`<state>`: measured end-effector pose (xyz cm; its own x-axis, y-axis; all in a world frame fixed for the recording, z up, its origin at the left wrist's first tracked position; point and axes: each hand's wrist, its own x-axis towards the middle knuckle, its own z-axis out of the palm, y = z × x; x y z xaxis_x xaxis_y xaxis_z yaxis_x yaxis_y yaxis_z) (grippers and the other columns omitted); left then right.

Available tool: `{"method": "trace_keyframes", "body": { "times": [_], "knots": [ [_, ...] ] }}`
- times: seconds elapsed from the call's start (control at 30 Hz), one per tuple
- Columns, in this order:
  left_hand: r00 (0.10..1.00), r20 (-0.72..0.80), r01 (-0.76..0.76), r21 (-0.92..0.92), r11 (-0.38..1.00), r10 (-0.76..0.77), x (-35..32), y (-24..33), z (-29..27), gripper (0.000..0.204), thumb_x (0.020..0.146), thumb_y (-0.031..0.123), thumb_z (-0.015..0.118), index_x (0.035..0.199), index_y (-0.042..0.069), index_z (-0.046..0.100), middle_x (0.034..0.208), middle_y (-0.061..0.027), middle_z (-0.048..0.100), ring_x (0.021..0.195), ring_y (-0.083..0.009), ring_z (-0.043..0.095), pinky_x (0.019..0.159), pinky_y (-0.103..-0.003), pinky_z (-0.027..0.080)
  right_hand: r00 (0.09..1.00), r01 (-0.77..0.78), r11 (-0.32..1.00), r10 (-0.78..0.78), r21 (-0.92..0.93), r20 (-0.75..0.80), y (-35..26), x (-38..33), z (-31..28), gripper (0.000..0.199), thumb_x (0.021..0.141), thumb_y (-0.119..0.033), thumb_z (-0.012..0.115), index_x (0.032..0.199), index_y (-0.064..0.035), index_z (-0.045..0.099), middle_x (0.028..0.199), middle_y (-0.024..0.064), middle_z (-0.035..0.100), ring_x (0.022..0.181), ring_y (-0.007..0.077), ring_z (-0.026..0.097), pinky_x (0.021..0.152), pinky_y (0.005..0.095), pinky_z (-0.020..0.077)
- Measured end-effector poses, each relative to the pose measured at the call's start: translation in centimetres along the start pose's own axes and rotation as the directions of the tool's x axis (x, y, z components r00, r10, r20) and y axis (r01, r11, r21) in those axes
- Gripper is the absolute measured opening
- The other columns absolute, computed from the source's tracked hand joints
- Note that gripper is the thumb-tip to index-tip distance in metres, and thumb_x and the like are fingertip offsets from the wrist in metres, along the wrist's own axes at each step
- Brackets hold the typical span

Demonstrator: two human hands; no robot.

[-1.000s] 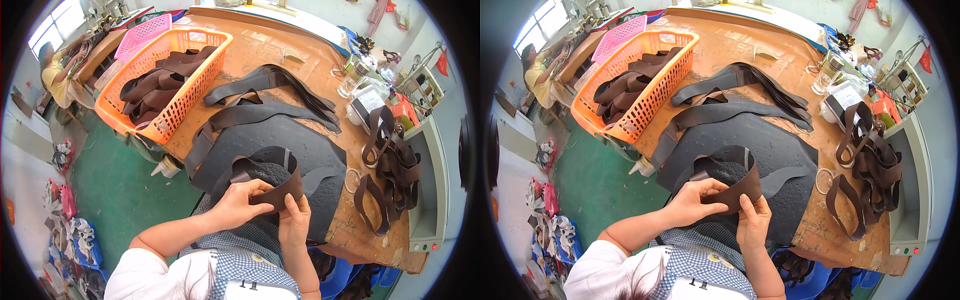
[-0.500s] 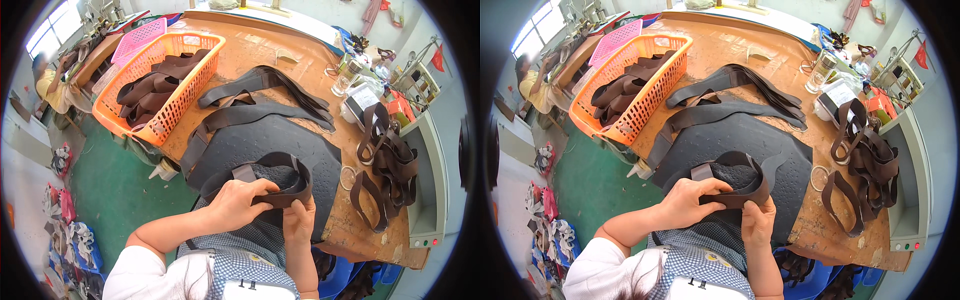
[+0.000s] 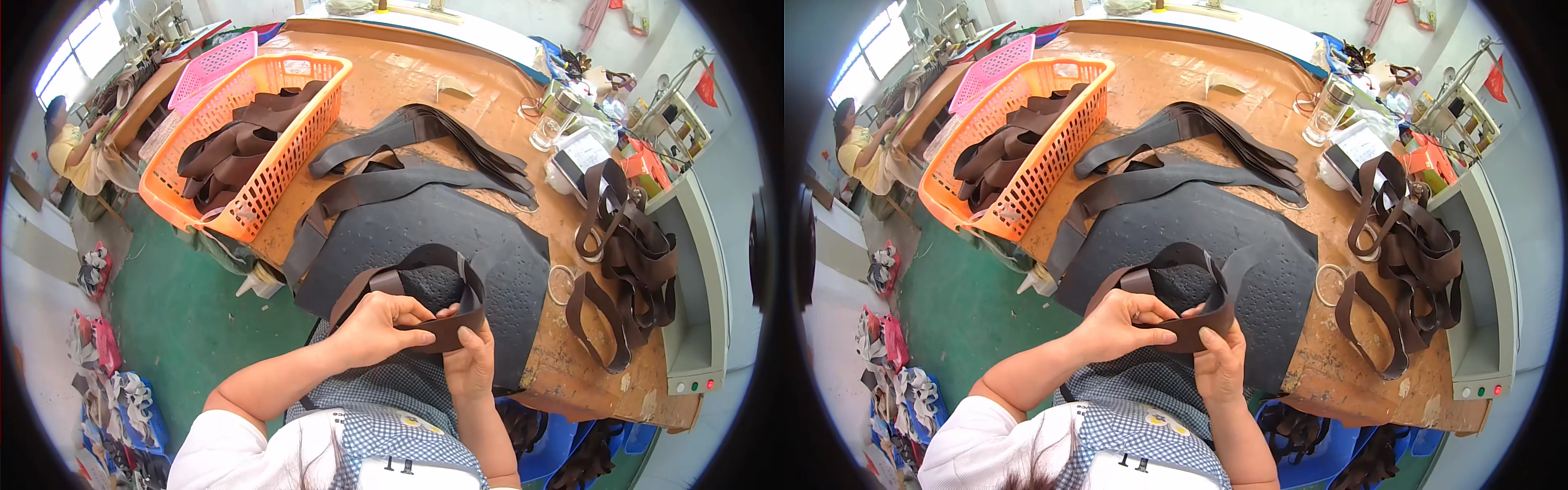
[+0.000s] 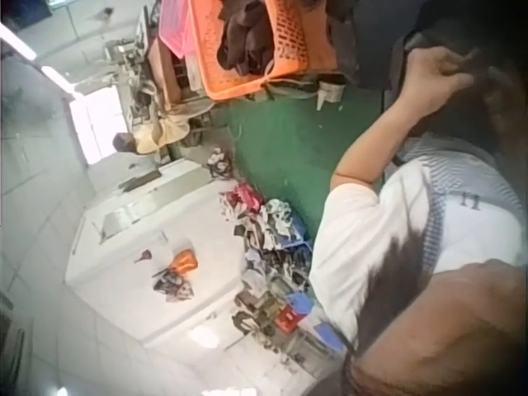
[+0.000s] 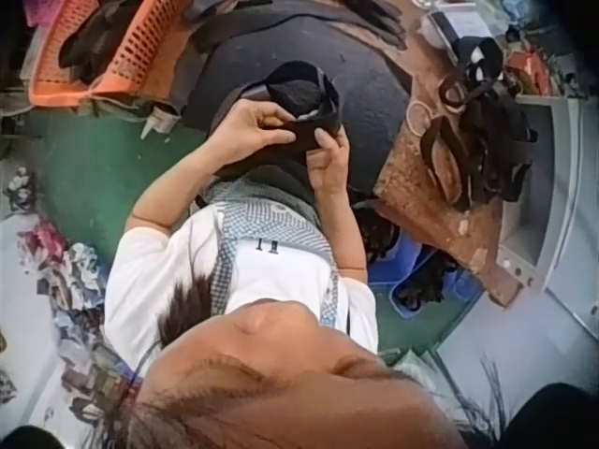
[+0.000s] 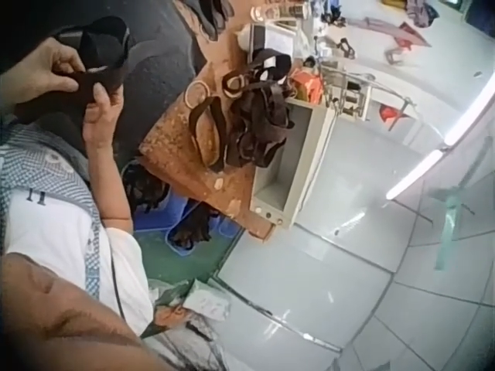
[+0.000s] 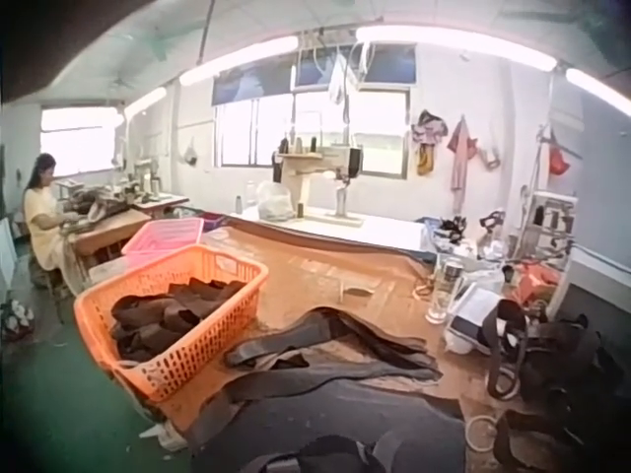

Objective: Assembling and inspecting shoe upper components at a manufacturing workbench.

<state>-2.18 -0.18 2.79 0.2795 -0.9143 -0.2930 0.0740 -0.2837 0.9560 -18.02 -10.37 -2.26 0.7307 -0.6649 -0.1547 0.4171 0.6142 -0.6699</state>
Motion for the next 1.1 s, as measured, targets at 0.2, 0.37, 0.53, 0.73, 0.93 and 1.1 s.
{"method": "trace_keyframes", "body": {
  "times": [0.2, 0.37, 0.53, 0.73, 0.93, 1.1],
  "knots": [
    [0.999, 0.039, 0.034, 0.029, 0.999, -0.035, -0.2, 0.0, -0.1, 0.024, 0.086, 0.004, 0.075, 0.107, -0.006, 0.068, 0.092, -0.0097, 0.075, 0.084, -0.009, 0.068, 0.077, -0.023, 0.055, 1.0, -0.024, 0.997, 0.026, -0.069, 0.017, -0.1, 0.5, -0.5, 0.031, 0.082, -0.005, 0.07, 0.112, -0.0051, 0.062, 0.112, 0.0093, 0.065, 0.105, 0.0219, 0.063, 0.098, 0.037, 0.0495],
    [0.998, -0.001, 0.068, 0.016, 0.998, -0.068, -0.4, -0.7, 0.0, 0.026, 0.086, 0.005, 0.075, 0.109, -0.006, 0.068, 0.095, -0.0115, 0.075, 0.088, -0.0121, 0.07, 0.08, -0.025, 0.056, 0.988, 0.077, 0.991, -0.09, -0.107, -0.127, 0.6, -0.5, 0.4, 0.031, 0.081, 0.002, 0.071, 0.111, -0.0057, 0.064, 0.106, 0.007, 0.07, 0.098, 0.0195, 0.067, 0.093, 0.035, 0.0524],
    [0.996, 0.034, 0.076, 0.047, 0.996, -0.077, -0.4, -0.8, -0.4, 0.025, 0.087, 0.005, 0.075, 0.109, -0.005, 0.069, 0.098, -0.0119, 0.075, 0.09, -0.0129, 0.07, 0.082, -0.026, 0.056, 0.985, 0.073, 0.988, -0.093, -0.139, -0.142, 1.1, -1.0, 0.0, 0.029, 0.084, 0.003, 0.071, 0.111, -0.0063, 0.065, 0.105, 0.0062, 0.07, 0.097, 0.0185, 0.067, 0.092, 0.0342, 0.0525],
    [0.999, 0.019, 0.049, -0.006, 0.999, -0.049, -0.5, -1.5, -0.3, 0.024, 0.088, 0.006, 0.074, 0.108, -0.006, 0.069, 0.098, -0.0115, 0.074, 0.092, -0.0133, 0.069, 0.083, -0.026, 0.056, 0.981, 0.098, 0.986, -0.119, -0.136, -0.153, 1.5, -1.0, 0.3, 0.031, 0.083, 0.005, 0.071, 0.112, -0.0058, 0.065, 0.105, 0.006, 0.07, 0.098, 0.019, 0.067, 0.093, 0.0344, 0.0524],
    [0.997, 0.029, 0.072, -0.031, 0.997, -0.071, -0.4, -1.6, -0.1, 0.024, 0.088, 0.007, 0.074, 0.108, -0.006, 0.069, 0.096, -0.0096, 0.073, 0.091, -0.0121, 0.068, 0.083, -0.026, 0.056, 0.997, 0.009, 0.988, -0.02, -0.155, -0.069, 1.1, -0.3, 0.4, 0.033, 0.084, -0.004, 0.073, 0.115, -0.0051, 0.064, 0.113, 0.0076, 0.066, 0.105, 0.0204, 0.064, 0.096, 0.036, 0.0509],
    [0.997, 0.05, 0.056, 0.023, 0.998, -0.057, -0.6, -1.6, -0.1, 0.024, 0.088, 0.007, 0.075, 0.109, -0.005, 0.069, 0.095, -0.009, 0.073, 0.09, -0.0114, 0.068, 0.083, -0.026, 0.056, 0.994, -0.031, 0.999, 0.033, -0.018, 0.108, -0.7, 0.3, -0.9, 0.03, 0.084, -0.013, 0.073, 0.111, -0.0032, 0.065, 0.118, 0.01, 0.061, 0.11, 0.0212, 0.06, 0.097, 0.0375, 0.0498]
  ]
}}
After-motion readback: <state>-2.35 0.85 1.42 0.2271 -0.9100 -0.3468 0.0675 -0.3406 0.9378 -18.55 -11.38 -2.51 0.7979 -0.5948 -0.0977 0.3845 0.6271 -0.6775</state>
